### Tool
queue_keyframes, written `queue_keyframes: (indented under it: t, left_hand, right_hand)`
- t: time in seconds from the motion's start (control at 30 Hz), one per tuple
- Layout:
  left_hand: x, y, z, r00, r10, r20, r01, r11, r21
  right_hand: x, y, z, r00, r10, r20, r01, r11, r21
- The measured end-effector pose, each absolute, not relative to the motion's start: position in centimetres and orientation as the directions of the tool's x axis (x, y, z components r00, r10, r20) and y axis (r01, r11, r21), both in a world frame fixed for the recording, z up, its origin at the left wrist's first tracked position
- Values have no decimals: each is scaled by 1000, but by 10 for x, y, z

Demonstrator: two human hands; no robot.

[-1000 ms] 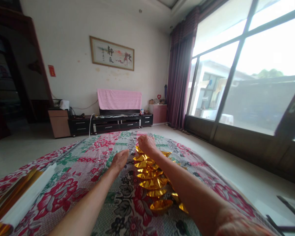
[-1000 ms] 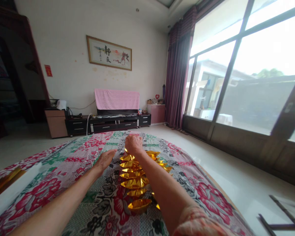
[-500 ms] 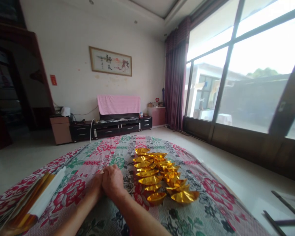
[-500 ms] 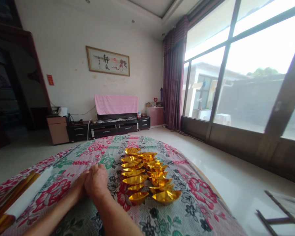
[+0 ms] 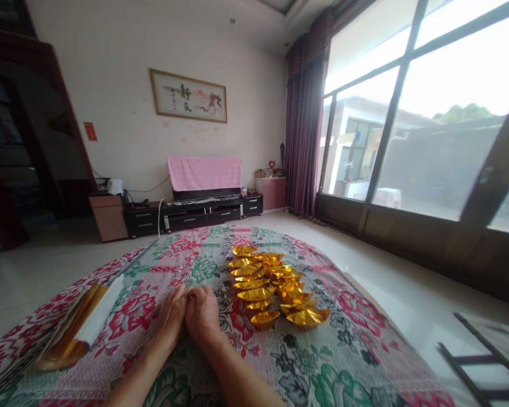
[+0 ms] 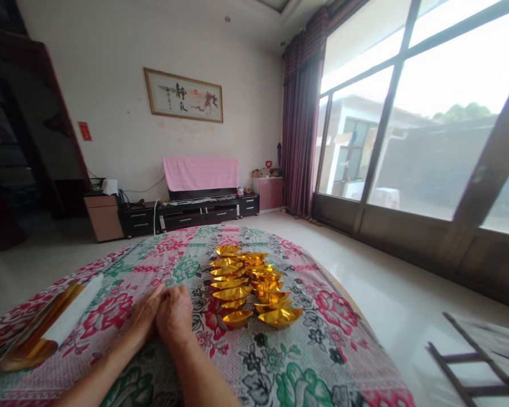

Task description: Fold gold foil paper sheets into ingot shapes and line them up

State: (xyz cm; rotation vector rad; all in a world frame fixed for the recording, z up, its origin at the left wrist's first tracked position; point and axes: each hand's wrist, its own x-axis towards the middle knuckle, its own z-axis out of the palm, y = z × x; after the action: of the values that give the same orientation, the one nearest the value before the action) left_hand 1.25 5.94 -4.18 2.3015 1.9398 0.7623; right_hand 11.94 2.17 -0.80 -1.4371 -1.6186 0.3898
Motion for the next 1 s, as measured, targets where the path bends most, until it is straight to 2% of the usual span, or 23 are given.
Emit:
queue_keyframes:
  t: [0.1, 0.47, 0.73, 1.0]
  left_hand:
    - [11, 61, -45, 137, 927, 349, 936, -236, 260]
    - [5, 66, -56, 191, 903, 385, 926, -295, 234]
    - [8, 64, -50, 238, 876, 420, 942, -313, 118]
    - [8, 62, -50, 239, 860, 451, 940, -321, 114]
  right_hand:
    - [119, 22, -11, 83, 899, 430, 619, 292, -729]
    - [119, 20, -12, 74, 889, 451, 631, 308, -712]
    - [118, 25, -18, 94, 861, 499, 608, 347, -714]
    - [119, 25, -19, 91, 839, 537, 628, 370, -685]
